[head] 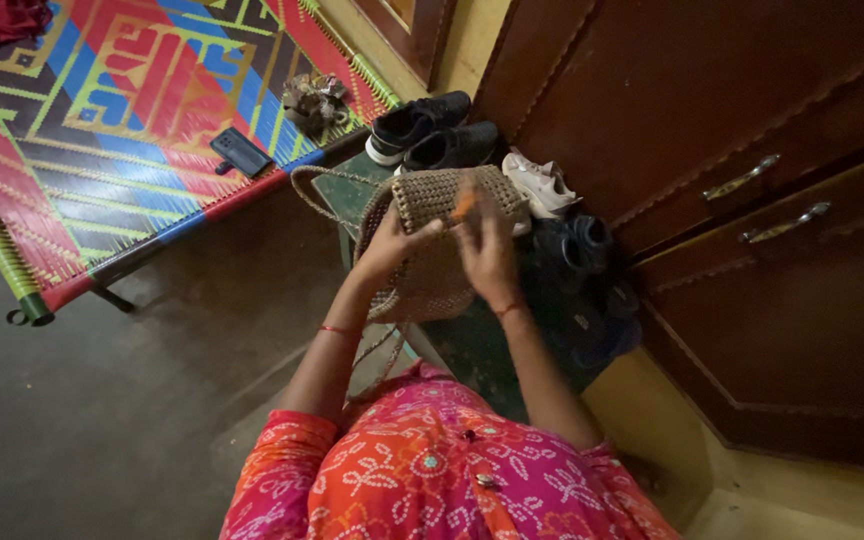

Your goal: The person picks up a woven straw bag by hand, turns it over to view different sides, and reaches inside the bag.

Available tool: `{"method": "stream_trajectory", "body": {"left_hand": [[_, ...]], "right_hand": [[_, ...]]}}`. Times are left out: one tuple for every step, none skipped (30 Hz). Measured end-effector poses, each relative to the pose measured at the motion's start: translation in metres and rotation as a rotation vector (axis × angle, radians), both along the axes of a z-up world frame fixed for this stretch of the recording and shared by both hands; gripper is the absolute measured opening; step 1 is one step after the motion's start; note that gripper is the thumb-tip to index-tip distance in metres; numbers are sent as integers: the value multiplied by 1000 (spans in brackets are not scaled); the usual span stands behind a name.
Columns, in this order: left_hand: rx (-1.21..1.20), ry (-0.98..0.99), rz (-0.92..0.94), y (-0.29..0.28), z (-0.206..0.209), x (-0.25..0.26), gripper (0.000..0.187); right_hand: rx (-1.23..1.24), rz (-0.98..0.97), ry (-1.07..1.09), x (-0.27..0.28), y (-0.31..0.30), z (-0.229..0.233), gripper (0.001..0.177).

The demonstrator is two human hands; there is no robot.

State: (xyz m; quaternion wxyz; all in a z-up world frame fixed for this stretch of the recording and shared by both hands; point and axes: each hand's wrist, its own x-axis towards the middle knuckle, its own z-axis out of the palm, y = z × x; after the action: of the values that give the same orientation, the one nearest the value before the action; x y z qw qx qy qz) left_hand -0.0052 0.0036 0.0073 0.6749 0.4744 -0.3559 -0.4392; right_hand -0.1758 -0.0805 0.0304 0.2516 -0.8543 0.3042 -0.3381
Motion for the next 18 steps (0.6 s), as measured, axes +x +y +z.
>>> {"method": "stream_trajectory", "body": {"left_hand": [[-10, -15, 0, 0, 1, -2, 69], [-19, -33, 0, 1, 2, -1, 72], [-11, -30, 17, 2, 3, 0, 69], [-4, -24, 34, 3, 2, 0, 67], [3, -19, 51, 3, 1, 0, 64], [1, -21, 65, 4, -1, 1, 60], [0, -24, 79, 4, -3, 1, 56], [-3, -27, 91, 4, -5, 2, 53], [-4, -37, 110, 3, -7, 2, 51], [-3, -48, 130, 2, -9, 2, 50], [-3, -58, 150, 1, -11, 3, 48], [-1, -71, 170, 1, -13, 4, 51], [0, -84, 191, 1, -14, 6, 54], [3, -97, 212, 1, -14, 7, 57], [14, -43, 199, 1, -14, 7, 55], [27, 12, 184, 1, -14, 8, 54], [40, 67, 169, 1, -14, 7, 52], [27, 28, 208, 1, -14, 8, 53]], "right_hand": [[-153, 41, 18, 0, 2, -6, 64], [-305, 82, 33, 1, 4, -13, 65], [-457, 123, 47, 2, 5, -19, 67], [-367, 141, 30, 1, 2, -21, 61], [-276, 160, 13, -1, -3, -22, 55], [-185, 176, -2, -2, -5, -21, 49], [-178, 177, -6, -3, -6, -20, 49], [-172, 176, -11, -6, -8, -17, 50], [-167, 176, -16, -7, -11, -15, 50], [-140, 194, -10, -7, -14, -15, 44], [-113, 212, -3, -7, -19, -17, 37], [-86, 230, 4, -8, -25, -20, 32], [87, 216, -64, -8, -32, -23, 29], [262, 202, -132, -9, -39, -27, 27], [436, 187, -199, -8, -47, -31, 25], [518, 202, -266, -8, -54, -33, 23], [600, 217, -334, -6, -61, -34, 20], [679, 233, -403, -5, -64, -33, 18]]}}
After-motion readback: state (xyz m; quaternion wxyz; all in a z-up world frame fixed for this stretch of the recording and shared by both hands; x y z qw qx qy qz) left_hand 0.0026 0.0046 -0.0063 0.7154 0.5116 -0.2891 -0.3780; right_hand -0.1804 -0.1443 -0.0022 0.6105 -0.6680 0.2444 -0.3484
